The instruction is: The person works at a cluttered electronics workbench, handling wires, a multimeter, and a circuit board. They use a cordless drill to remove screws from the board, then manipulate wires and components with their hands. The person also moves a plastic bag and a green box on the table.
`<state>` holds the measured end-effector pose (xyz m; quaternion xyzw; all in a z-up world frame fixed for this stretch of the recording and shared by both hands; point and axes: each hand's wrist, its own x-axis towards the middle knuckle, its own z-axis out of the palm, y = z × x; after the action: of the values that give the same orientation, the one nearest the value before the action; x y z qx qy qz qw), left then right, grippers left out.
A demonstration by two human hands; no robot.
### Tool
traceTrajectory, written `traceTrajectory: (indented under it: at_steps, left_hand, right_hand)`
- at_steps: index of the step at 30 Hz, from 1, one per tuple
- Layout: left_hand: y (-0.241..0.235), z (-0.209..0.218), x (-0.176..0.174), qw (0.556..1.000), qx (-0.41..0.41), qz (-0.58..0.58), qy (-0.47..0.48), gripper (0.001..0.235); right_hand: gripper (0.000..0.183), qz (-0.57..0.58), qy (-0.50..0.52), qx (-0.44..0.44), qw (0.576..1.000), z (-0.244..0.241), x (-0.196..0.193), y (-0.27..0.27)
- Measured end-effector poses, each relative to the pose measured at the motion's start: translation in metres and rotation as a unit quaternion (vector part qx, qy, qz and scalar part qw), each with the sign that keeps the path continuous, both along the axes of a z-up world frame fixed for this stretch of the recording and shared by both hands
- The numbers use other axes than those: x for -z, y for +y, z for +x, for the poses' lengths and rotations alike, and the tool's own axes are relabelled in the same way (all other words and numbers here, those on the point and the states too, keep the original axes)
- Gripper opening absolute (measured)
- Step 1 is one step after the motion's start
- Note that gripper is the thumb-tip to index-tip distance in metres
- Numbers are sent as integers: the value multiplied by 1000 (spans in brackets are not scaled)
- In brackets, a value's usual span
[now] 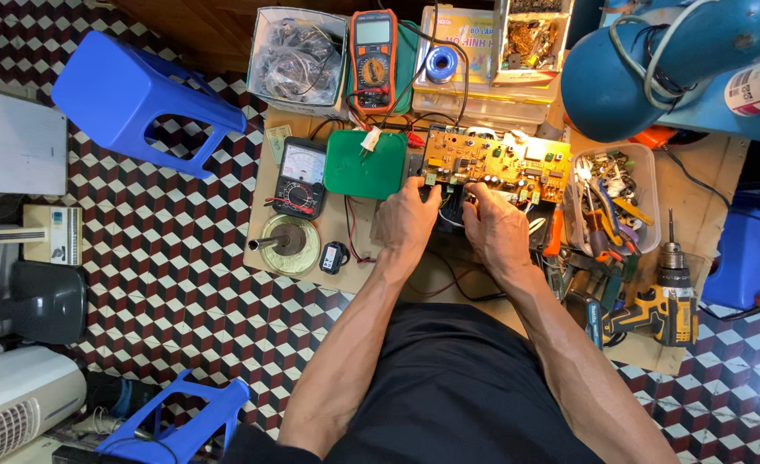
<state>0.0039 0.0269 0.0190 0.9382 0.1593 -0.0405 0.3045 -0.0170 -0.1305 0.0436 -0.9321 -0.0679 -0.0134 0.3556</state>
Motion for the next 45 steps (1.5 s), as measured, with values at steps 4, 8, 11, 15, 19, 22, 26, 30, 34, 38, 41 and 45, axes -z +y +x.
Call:
traceTrajectory:
  at_steps: [4,8,11,15,19,22,26,30,34,38,41,45]
  left_hand:
    - [-3,0,3,1000,-13,-3,2,38]
    - [-5,-1,10,999,-18,1,-30,35]
    - [-7,-2,18,998,-14,8,-63,31]
    - [-8,-3,25,995,-6,16,-96,28]
    - [-1,0,27,995,28,7,-92,27]
    - [4,2,28,994,44,-8,-102,25]
    - [1,0,28,994,29,-8,-103,25]
    - [-6,-3,26,996,-9,6,-93,26]
    - [-10,-5,23,996,-27,11,-83,27]
    - [-11,-5,20,993,-30,22,-110,26]
    - [-12,-8,22,995,-14,21,-101,25]
    - [-6,-5,23,995,11,22,-100,23]
  right_hand:
    - [28,0,14,1,1000,0,0,0]
    - [28,4,-23,-8,1000,0,2,0]
    - [28,-15,-31,-9,999,0,4,1]
    - [27,-24,-38,-4,999,-2,3,2]
    - [25,-17,-18,0,1000,-2,2,3]
    - [24,-14,-13,1,1000,-1,1,3]
    - [24,-26,9,-2,1000,-1,1,3]
    - [25,-45,-15,-3,999,-1,3,5]
    - [23,-46,-20,-4,999,-2,4,5]
    - [24,-37,-28,-9,999,0,3,4]
    - [23,-44,-17,-2,999,-3,3,3]
    - [24,-38,-46,-3,998,-1,4,6]
